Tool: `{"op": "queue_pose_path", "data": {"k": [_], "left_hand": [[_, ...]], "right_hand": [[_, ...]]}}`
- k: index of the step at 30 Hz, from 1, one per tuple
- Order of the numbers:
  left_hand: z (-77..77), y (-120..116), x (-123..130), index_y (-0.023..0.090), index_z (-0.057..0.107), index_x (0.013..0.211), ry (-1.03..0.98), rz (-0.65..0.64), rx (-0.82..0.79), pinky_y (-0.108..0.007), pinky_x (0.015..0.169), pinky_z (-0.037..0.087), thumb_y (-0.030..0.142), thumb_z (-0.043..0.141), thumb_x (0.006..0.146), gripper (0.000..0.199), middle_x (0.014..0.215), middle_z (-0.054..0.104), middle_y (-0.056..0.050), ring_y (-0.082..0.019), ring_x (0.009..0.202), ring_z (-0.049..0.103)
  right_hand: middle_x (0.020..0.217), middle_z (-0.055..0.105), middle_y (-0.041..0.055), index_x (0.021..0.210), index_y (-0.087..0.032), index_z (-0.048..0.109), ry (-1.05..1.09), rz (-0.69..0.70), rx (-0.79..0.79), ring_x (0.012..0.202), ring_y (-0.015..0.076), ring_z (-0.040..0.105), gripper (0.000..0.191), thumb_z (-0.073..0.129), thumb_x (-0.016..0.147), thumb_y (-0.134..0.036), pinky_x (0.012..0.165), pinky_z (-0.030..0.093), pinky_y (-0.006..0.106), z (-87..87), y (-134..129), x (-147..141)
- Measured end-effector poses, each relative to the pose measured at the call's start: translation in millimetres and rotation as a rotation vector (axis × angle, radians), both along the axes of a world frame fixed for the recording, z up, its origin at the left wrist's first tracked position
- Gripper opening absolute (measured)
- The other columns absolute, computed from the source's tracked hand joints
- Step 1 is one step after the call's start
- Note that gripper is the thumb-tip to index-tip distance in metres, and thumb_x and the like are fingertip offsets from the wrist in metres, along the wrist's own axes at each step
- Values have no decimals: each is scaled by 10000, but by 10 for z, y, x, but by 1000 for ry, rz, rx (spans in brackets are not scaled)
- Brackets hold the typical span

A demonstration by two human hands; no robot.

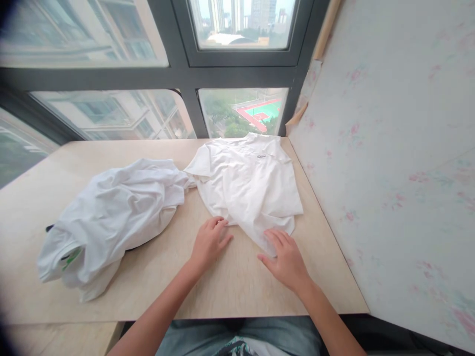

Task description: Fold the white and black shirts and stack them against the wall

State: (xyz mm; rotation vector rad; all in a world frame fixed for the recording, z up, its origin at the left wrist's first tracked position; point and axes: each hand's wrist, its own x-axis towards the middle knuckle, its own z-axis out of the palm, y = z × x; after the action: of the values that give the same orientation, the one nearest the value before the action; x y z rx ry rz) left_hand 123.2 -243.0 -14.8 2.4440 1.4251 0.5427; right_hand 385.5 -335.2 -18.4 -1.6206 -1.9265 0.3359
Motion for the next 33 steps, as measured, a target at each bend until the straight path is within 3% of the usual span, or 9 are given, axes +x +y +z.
{"op": "queue_pose_path", "data": {"k": [3, 5, 9, 13, 16, 20, 23, 27, 33], "left_hand": [[-40, 42, 112, 214, 624, 1110, 48, -22, 37, -388, 906, 489, 205, 606, 889, 222, 1185, 625, -100, -254, 1047, 596], [-29, 124, 162, 210, 642, 1038, 57, -24, 43, -348, 850, 493, 111, 514, 898, 214, 1063, 643, -85, -226, 965, 608], [116, 293, 87, 219, 652, 978, 54, 15, 68, -304, 776, 483, 55, 429, 887, 292, 960, 641, -69, -203, 881, 612], [535, 426, -278, 214, 622, 1052, -6, 101, 129, -316, 779, 482, 156, 390, 953, 259, 1061, 644, -97, -218, 921, 622], [961, 542, -617, 214, 606, 1061, -94, 148, 194, -311, 825, 482, 235, 378, 976, 245, 1083, 646, -84, -206, 938, 624], [1270, 639, -871, 205, 633, 958, -204, 230, 254, -289, 780, 485, 283, 457, 929, 195, 973, 671, -51, -176, 806, 627], [1123, 496, -817, 196, 642, 986, -172, 286, 166, -306, 728, 489, 284, 469, 907, 209, 954, 676, -57, -180, 748, 624], [622, -71, -505, 216, 605, 1033, -151, 178, 30, -326, 754, 512, 336, 492, 935, 192, 978, 661, -58, -201, 837, 645], [150, -877, -19, 245, 603, 1006, -117, -40, 114, -381, 800, 531, 261, 502, 956, 114, 979, 649, -86, -242, 908, 632]], "right_hand": [[1310, 631, 112, 1190, -245, 666, -161, -10, 64, 1201, 337, 580, 336, 573, 894, -372, 997, 463, 527, -125, -33, -86], [1165, 695, 119, 1068, -231, 698, -173, -61, 56, 1071, 301, 644, 280, 453, 946, -294, 914, 498, 473, -121, 60, -78], [828, 714, 86, 985, -207, 680, 5, -248, -37, 742, 239, 664, 330, 390, 969, -363, 663, 494, 338, 202, 329, 114], [805, 703, 51, 1069, -193, 656, 463, -396, 48, 687, 199, 635, 344, 526, 902, -464, 593, 466, 287, 832, 583, 448], [748, 680, 4, 1224, -213, 606, 820, -329, 45, 611, 159, 604, 463, 629, 835, -464, 556, 463, 260, 1225, 751, 599], [866, 706, 35, 1071, -194, 668, 971, -241, 8, 746, 169, 658, 393, 681, 792, -471, 629, 515, 267, 1356, 914, 521], [970, 725, 69, 1133, -183, 652, 919, -212, -87, 832, 187, 677, 461, 672, 804, -505, 697, 545, 297, 1182, 902, 377], [1232, 677, 127, 1267, -201, 568, 882, -152, -207, 1072, 220, 664, 537, 648, 841, -519, 923, 538, 386, 755, 651, 275], [1259, 648, 118, 1242, -229, 583, 464, -263, -15, 1194, 271, 602, 434, 628, 866, -440, 1045, 472, 492, 181, 81, 249]]}}
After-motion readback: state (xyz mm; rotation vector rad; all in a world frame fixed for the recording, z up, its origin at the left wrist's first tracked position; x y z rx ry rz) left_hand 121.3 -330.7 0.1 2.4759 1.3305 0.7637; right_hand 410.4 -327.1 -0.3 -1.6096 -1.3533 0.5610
